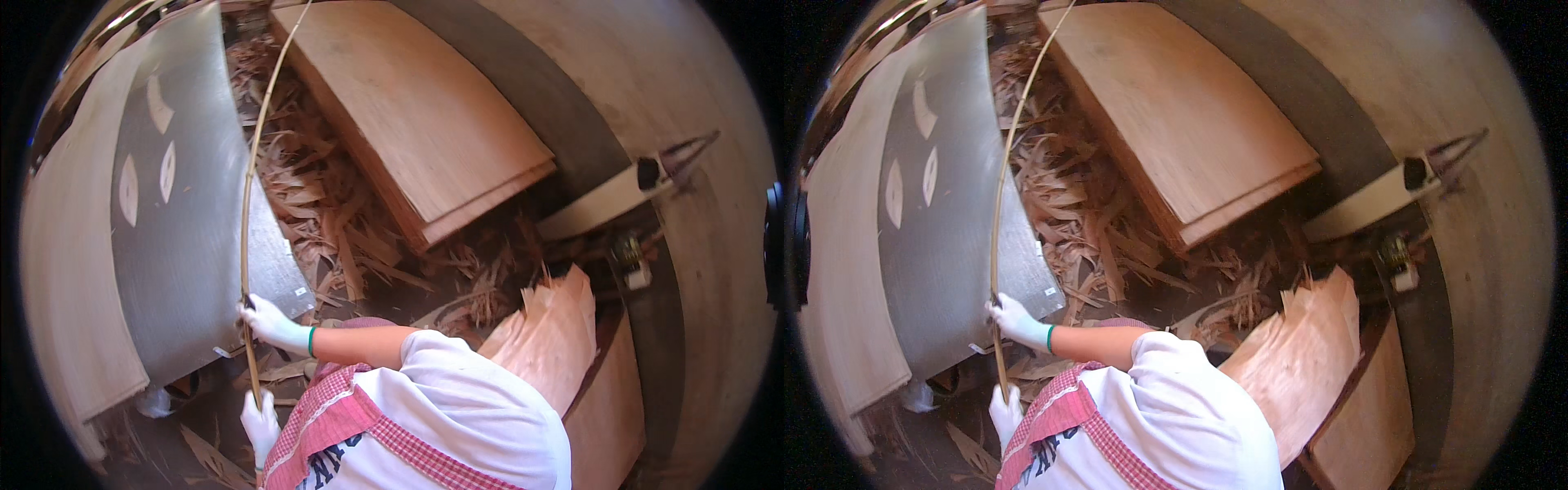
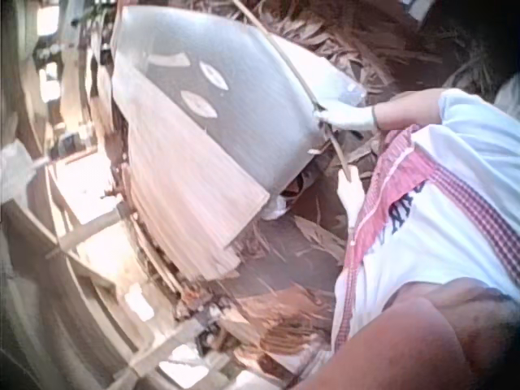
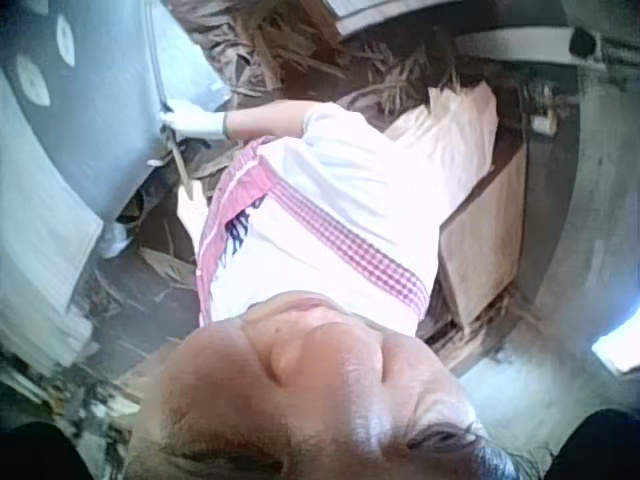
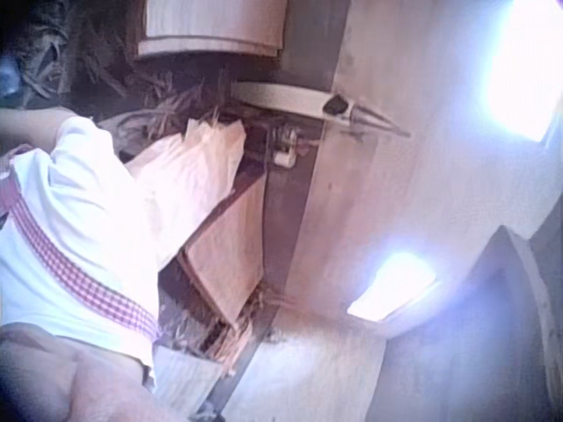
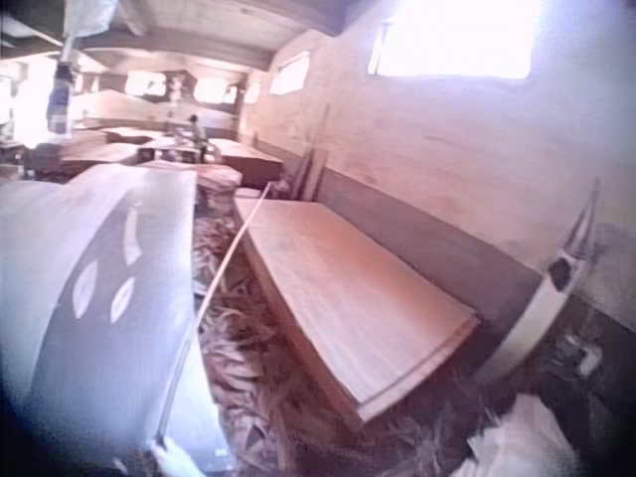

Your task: The person picks up thin wood veneers, applies them to gaps in larger plywood sheets, and trims the excess using a handheld blade.

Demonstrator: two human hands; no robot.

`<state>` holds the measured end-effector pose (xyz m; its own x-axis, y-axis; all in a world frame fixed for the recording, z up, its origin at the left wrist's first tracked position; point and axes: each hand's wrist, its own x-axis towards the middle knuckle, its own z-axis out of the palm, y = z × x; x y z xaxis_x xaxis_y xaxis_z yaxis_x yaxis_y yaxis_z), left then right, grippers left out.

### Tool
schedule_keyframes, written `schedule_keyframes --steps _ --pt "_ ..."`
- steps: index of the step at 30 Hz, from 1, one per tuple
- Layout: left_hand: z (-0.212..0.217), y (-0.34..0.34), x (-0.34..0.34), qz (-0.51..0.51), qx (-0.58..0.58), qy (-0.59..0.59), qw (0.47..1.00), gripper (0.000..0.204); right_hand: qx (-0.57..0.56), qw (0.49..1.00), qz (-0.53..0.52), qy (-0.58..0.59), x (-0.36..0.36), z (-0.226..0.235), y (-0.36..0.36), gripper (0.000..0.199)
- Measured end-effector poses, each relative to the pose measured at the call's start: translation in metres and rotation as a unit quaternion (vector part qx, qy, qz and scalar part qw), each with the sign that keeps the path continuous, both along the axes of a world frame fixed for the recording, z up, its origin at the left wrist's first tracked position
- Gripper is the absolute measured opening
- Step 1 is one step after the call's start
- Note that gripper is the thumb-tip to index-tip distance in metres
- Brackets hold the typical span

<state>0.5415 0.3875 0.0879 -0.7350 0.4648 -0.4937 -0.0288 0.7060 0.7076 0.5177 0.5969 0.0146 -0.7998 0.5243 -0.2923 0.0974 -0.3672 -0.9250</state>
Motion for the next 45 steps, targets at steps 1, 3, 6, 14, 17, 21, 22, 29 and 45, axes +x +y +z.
schedule_keyframes --steps 1,3,6,14,17,21,22,29,45 --pt "0.013 0.018 -0.004 0.016 0.009 -0.063 0.998 0.019 -0.021 1.0 0.006 -0.01 0.007 0.007 -0.006 0.02" --pt "-0.01 0.03 -0.003 -0.024 0.062 0.027 0.997 0.026 0.027 0.997 -0.077 -0.006 0.004 -0.002 0.009 0.019" --pt "-0.028 0.021 0.007 -0.118 0.043 0.11 0.986 0.047 0.023 0.988 -0.151 0.009 0.001 -0.018 0.064 0.018" --pt "-0.083 -0.03 0.052 -0.11 -0.109 -0.017 0.988 0.05 0.118 0.96 -0.252 -0.039 0.0 -0.031 0.228 0.024" --pt "-0.09 0.032 0.059 -0.154 -0.085 -0.023 0.984 0.049 0.166 0.942 -0.271 -0.108 0.027 -0.014 0.265 0.031" --pt "-0.11 0.084 0.054 -0.255 -0.033 -0.104 0.961 0.044 0.214 0.898 -0.279 -0.264 0.127 -0.138 0.34 0.036" --pt "-0.116 0.076 0.054 -0.249 -0.047 -0.112 0.961 0.044 0.182 0.89 -0.229 -0.349 0.144 -0.155 0.335 0.037" --pt "-0.156 0.056 0.069 -0.227 -0.102 -0.116 0.962 0.041 0.153 0.92 -0.238 -0.27 0.115 -0.126 0.322 0.035" --pt "-0.025 -0.068 0.057 -0.068 -0.208 0.218 0.951 0.029 -0.107 0.978 -0.172 -0.044 0.038 -0.031 0.23 0.021"
